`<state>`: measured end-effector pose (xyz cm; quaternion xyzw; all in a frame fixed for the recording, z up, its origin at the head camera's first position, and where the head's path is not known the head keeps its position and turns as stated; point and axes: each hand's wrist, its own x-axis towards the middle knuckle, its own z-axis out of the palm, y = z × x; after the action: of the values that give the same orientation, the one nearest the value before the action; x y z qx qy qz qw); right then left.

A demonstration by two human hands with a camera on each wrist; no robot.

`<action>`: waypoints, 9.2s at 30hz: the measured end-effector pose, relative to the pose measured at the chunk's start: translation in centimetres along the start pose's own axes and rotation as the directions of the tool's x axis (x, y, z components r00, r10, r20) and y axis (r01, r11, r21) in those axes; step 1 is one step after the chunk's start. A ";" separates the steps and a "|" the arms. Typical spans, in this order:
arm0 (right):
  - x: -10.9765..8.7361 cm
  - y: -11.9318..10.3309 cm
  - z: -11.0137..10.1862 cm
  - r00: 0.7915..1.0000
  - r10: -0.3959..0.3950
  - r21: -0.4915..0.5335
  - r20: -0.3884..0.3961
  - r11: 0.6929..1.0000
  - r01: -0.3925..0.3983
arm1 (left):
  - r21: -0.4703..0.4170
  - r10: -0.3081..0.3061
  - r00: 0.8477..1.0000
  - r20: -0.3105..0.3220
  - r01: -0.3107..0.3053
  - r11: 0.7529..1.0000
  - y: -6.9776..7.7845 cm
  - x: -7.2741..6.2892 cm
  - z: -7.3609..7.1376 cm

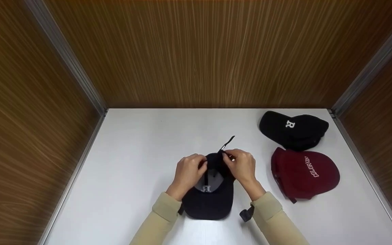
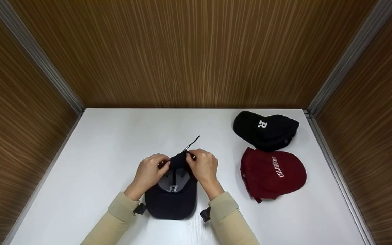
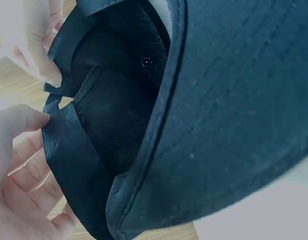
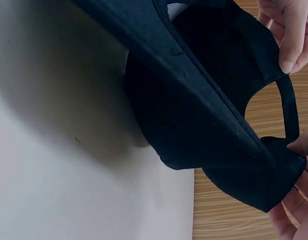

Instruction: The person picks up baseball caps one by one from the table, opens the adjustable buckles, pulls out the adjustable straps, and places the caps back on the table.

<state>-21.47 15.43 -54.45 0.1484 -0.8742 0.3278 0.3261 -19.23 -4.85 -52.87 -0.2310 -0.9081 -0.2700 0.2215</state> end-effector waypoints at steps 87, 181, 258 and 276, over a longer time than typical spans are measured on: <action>-1.4 1.6 -2.5 0.842 0.414 0.187 0.347 0.849 -0.494 | -0.369 -0.497 0.867 -0.036 0.450 0.813 -5.2 0.5 -2.0; 4.1 1.6 -4.9 0.794 0.514 0.269 0.325 0.755 -0.598 | -0.265 -0.349 0.920 -0.178 0.297 0.917 -2.0 7.4 -8.3; -0.9 4.6 -0.8 0.516 0.629 0.190 0.581 0.512 -0.838 | 0.120 0.143 0.973 0.178 -0.166 0.979 -8.9 -2.6 0.2; -0.6 4.1 0.4 0.713 0.453 0.127 0.536 0.791 -0.599 | -0.114 -0.132 0.975 0.176 0.153 0.982 -5.2 -1.3 0.6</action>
<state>-23.15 18.26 -57.03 0.0130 -0.8735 0.4855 -0.0341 -21.16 -8.78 -56.03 -0.2006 -0.9189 -0.3218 0.1091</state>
